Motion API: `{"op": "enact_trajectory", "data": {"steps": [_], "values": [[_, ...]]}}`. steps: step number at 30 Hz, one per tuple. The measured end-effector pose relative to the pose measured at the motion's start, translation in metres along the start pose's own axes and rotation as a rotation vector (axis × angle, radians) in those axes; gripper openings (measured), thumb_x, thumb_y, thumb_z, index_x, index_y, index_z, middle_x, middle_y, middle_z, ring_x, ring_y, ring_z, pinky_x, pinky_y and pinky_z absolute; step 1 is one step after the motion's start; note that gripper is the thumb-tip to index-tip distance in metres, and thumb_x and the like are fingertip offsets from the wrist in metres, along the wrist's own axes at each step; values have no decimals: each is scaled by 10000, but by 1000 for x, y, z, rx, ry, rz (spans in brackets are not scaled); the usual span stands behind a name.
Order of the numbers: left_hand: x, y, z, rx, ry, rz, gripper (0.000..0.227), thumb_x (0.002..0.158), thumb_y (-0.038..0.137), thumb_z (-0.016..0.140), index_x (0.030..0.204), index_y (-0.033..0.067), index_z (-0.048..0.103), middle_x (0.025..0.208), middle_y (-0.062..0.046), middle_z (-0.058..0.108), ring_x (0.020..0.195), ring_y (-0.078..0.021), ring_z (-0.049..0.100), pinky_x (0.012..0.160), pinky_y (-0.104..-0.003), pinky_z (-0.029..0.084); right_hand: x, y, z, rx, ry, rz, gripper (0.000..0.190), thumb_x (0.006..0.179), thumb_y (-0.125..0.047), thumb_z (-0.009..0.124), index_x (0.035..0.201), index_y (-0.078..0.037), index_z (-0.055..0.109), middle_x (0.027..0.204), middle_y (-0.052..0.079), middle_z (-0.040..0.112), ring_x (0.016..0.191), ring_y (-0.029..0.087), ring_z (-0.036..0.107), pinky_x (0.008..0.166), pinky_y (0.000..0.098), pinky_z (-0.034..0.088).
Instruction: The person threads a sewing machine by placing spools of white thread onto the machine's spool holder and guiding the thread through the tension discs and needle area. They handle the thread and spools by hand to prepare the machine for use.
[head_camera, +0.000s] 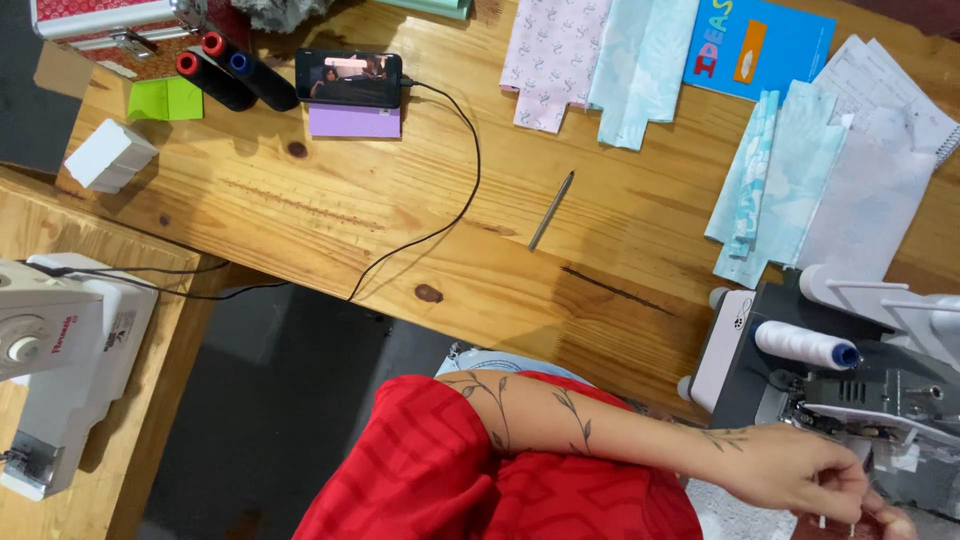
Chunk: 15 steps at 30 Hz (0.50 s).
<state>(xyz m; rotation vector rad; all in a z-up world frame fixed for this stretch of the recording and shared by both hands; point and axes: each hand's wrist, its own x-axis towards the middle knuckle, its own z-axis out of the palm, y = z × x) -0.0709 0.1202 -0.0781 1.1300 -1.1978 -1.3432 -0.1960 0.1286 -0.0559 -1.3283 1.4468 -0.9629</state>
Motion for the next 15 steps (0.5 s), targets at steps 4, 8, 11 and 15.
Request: {"op": "enact_trajectory", "data": {"steps": [4, 8, 11, 15], "values": [[-3, -23, 2, -295, -52, 27, 314, 821, 433, 593, 833, 140, 707, 785, -11, 726, 725, -138, 653, 641, -315, 544, 25, 45, -32, 66, 57, -50, 312, 1048, -527, 432, 1189, -251, 469, 1269, -47, 569, 1167, 199, 640, 861, 330, 546], [-20, -36, 1, -602, -48, -25, 285, 981, 355, 601, 1083, 102, 681, 771, -20, 667, 618, -99, 582, 519, -267, 484, -11, -16, -18, 496, -25, 253, 138, 978, -309, 598, 926, -206, 674, 946, -37, 641, 902, 148, 594, 800, 335, 479], [-46, -14, -22, -651, -37, -118, 259, 1010, 361, 563, 1008, 118, 651, 691, -2, 601, 574, -99, 582, 511, -248, 474, -36, -52, 2, 618, 69, 285, 96, 931, -155, 617, 867, -116, 678, 826, 26, 655, 789, 147, 598, 762, 290, 463], [-75, 45, -51, -486, 8, -170, 312, 997, 360, 603, 830, 110, 687, 629, -60, 623, 633, -139, 604, 628, -259, 507, -52, -68, 22, 699, 108, 362, 69, 873, -71, 658, 846, -55, 720, 846, 78, 667, 810, 192, 605, 773, 317, 475]]}}
